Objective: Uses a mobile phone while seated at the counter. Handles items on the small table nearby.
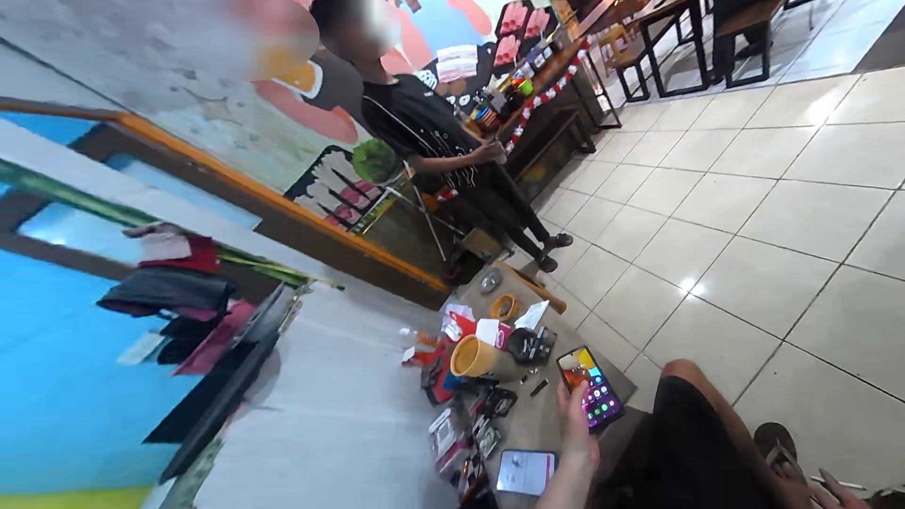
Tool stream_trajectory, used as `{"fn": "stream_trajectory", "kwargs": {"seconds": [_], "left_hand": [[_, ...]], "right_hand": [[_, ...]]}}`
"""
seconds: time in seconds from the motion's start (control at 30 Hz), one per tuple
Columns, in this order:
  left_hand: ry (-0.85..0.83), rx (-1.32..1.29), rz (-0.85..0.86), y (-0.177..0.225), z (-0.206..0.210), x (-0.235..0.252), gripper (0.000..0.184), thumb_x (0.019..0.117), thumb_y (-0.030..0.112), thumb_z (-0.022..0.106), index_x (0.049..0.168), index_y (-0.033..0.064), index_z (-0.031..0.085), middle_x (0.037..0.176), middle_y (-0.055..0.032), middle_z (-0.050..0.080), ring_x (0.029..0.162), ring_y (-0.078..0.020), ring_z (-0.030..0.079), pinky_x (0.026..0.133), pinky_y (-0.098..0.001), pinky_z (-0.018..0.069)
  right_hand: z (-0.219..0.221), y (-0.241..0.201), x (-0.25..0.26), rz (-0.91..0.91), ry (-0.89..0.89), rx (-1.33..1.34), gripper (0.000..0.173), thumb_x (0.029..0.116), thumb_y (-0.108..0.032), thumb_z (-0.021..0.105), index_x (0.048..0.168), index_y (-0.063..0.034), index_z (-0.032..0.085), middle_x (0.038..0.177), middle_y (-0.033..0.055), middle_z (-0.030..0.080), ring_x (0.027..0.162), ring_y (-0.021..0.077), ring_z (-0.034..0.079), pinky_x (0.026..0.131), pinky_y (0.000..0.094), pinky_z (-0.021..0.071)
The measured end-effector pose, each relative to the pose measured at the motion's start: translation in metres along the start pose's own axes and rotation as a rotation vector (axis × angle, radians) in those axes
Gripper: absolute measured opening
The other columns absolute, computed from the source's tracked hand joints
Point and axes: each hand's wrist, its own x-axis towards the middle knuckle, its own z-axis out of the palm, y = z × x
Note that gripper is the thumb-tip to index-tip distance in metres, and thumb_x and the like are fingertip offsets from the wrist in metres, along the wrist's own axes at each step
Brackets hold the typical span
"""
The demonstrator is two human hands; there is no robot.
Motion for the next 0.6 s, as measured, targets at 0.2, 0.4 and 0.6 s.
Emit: {"fn": "stream_trajectory", "kwargs": {"seconds": [0.2, 0.4, 0.6], "left_hand": [[0.090, -0.004, -0.019, -0.007, -0.005, 0.005, 0.060, 0.1009, 0.023, 0.058, 0.155, 0.0133, 0.034, 0.129, -0.0194, 0.062, 0.109, -0.0303, 0.067, 0.087, -0.0489, 0.0589], [0.124, -0.002, -0.011, -0.011, -0.014, 0.013, 0.056, 0.1010, 0.021, 0.056, 0.152, 0.0092, 0.037, 0.129, -0.0202, 0.062, 0.111, -0.0302, 0.066, 0.090, -0.0487, 0.0583], [0.122, 0.011, -0.042, -0.004, -0.028, 0.015, 0.048, 0.1037, 0.019, 0.052, 0.149, 0.0067, 0.041, 0.121, -0.0208, 0.064, 0.104, -0.0301, 0.068, 0.086, -0.0476, 0.0595]], "right_hand": [[0.007, 0.014, 0.014, 0.002, 0.060, 0.088, 0.055, 0.1051, -0.028, 0.058, 0.154, -0.0063, 0.046, 0.142, 0.0250, 0.059, 0.130, 0.0421, 0.058, 0.111, 0.0621, 0.0423], [0.007, 0.011, 0.015, 0.005, 0.063, 0.109, 0.053, 0.1054, -0.025, 0.058, 0.153, -0.0061, 0.047, 0.141, 0.0247, 0.060, 0.127, 0.0397, 0.060, 0.109, 0.0597, 0.0442], [0.007, 0.008, 0.015, 0.023, 0.057, 0.123, 0.054, 0.1062, -0.026, 0.057, 0.155, -0.0068, 0.044, 0.142, 0.0236, 0.059, 0.127, 0.0387, 0.060, 0.109, 0.0588, 0.0439]]}}
